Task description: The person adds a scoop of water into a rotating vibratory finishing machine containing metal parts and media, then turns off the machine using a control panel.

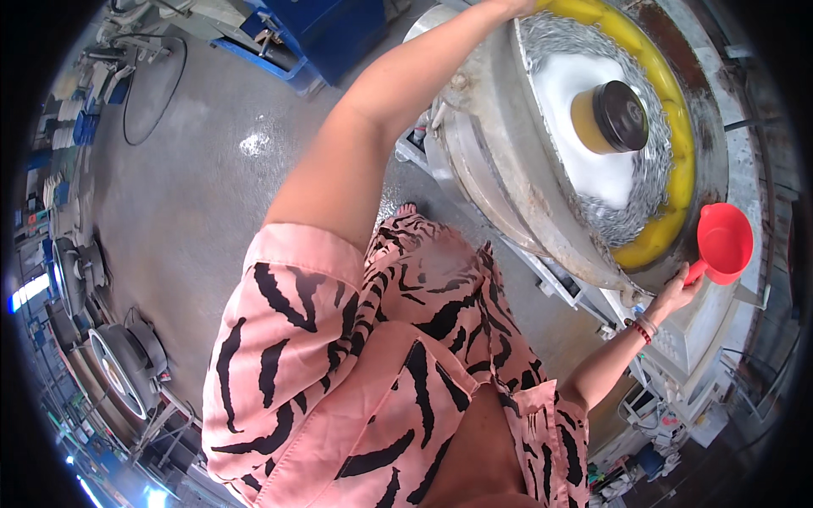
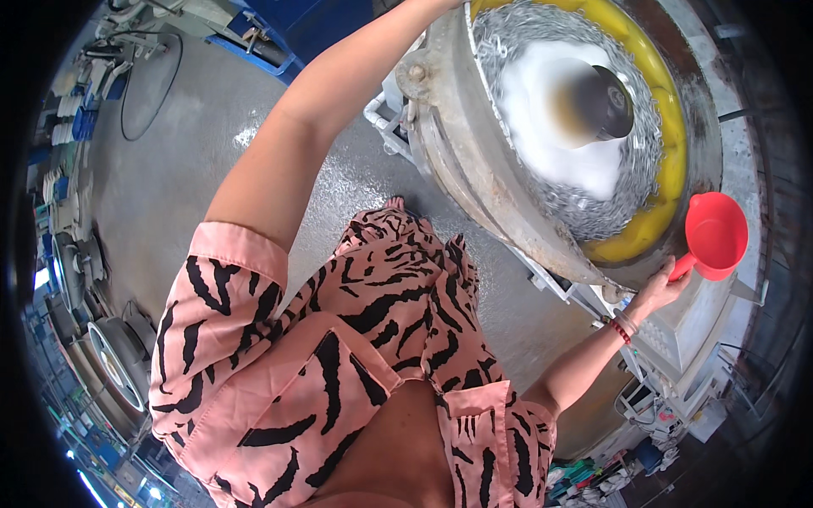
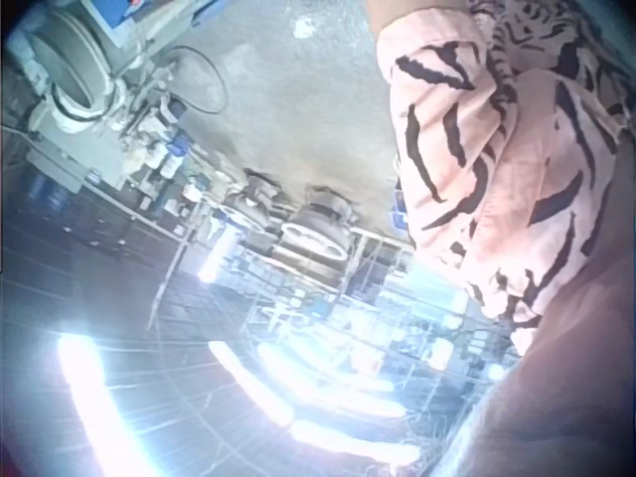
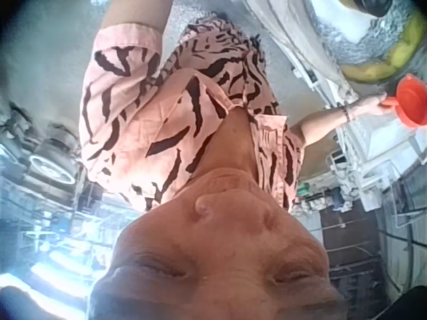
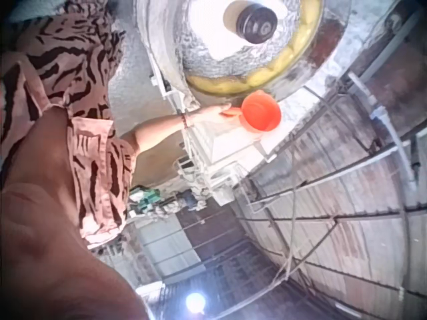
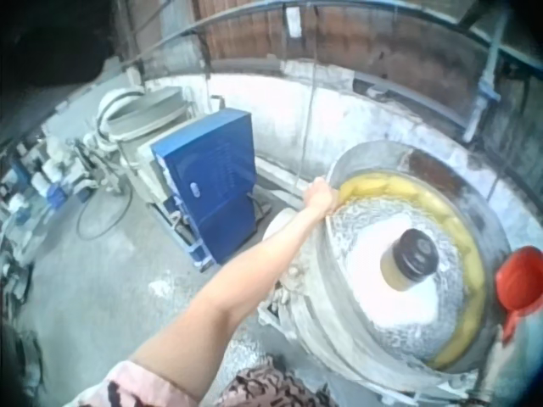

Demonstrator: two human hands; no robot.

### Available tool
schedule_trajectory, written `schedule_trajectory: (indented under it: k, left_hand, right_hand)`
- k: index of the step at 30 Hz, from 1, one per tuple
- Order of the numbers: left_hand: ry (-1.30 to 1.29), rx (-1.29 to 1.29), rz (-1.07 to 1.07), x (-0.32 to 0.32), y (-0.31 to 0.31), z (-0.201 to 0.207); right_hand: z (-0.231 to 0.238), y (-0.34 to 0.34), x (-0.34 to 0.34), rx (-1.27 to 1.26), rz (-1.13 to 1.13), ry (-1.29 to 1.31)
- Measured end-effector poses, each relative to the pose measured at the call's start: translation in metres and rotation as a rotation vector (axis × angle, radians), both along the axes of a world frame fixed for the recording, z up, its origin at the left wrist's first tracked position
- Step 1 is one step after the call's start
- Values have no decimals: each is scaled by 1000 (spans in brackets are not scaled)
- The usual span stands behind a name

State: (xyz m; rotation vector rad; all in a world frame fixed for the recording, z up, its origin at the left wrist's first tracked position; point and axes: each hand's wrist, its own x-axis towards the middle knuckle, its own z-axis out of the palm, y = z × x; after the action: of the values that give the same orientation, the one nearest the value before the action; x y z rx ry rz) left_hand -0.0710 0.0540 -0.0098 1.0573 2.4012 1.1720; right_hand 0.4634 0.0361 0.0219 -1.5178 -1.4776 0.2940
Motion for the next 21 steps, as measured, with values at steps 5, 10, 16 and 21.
schedule_trajectory:
  k: [5,10,16,21]
  left_hand:
    - [107,94,57,3,-6,-1]
    - [100,20,20,12,-17,16]
    - [74,17,42,8,-25,23]
    - [78,-22,42,2,-21,17]
  right_hand:
    - [-11,9,11,86,50,-89]
    - [-2,2,8,-103,-39,-81]
    - [-5,-1,4,57,-35,-97]
    - [4,-9,-10,80,-80,70]
